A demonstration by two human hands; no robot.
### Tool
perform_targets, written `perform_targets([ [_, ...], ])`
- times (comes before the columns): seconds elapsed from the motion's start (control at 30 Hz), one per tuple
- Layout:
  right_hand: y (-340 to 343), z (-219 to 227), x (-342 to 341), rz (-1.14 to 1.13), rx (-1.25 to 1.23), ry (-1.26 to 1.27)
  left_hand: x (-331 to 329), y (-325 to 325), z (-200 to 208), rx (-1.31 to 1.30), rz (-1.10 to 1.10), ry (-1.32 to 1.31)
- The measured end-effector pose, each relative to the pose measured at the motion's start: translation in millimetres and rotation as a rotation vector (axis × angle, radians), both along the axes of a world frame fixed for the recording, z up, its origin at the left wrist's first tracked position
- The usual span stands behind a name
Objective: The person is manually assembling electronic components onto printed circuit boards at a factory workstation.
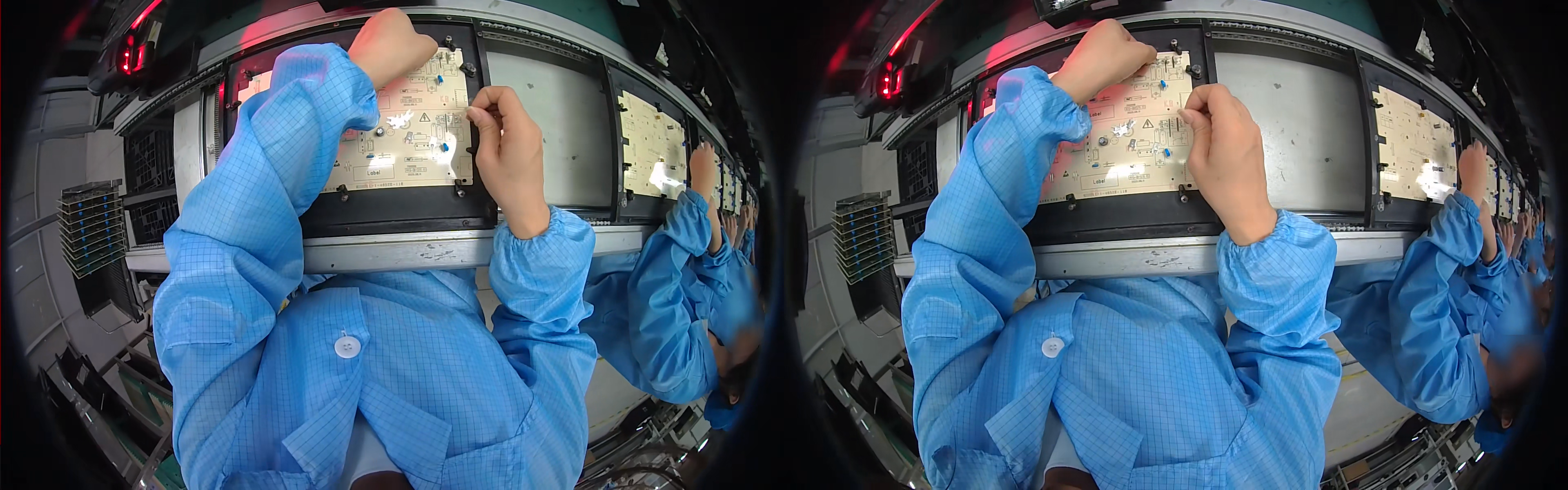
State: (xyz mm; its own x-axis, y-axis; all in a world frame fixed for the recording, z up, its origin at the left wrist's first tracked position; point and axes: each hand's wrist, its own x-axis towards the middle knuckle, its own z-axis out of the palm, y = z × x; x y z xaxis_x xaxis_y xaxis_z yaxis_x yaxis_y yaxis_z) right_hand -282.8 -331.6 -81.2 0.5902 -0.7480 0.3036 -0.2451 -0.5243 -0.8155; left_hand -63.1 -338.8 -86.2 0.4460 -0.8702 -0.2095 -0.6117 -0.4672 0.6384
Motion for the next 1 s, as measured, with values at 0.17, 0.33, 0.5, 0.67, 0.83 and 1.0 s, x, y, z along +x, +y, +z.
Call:
perform_targets([
  [0.17,-3,-12,-4,-0.05,0.122,-0.015,-3,-3,-5,0.033,-0.047,-0.053],
  [0.33,-7,-19,-5,-0.088,0.429,-0.086,-21,-5,-8,-0.014,-0.037,-0.142],
  [0.5,-12,-18,-1,-0.058,0.315,0.117,-21,-6,-8,-0.016,-0.109,-0.188],
  [0.67,-18,-20,4,-0.005,0.153,0.28,-26,23,13,0.032,-0.227,-0.192],
  [0.83,-24,-12,12,-0.013,0.154,0.346,-39,68,20,0.03,-0.304,-0.145],
  [1.0,-34,-18,13,-0.035,0.208,0.364,-41,73,1,-0.066,-0.283,-0.128],
])
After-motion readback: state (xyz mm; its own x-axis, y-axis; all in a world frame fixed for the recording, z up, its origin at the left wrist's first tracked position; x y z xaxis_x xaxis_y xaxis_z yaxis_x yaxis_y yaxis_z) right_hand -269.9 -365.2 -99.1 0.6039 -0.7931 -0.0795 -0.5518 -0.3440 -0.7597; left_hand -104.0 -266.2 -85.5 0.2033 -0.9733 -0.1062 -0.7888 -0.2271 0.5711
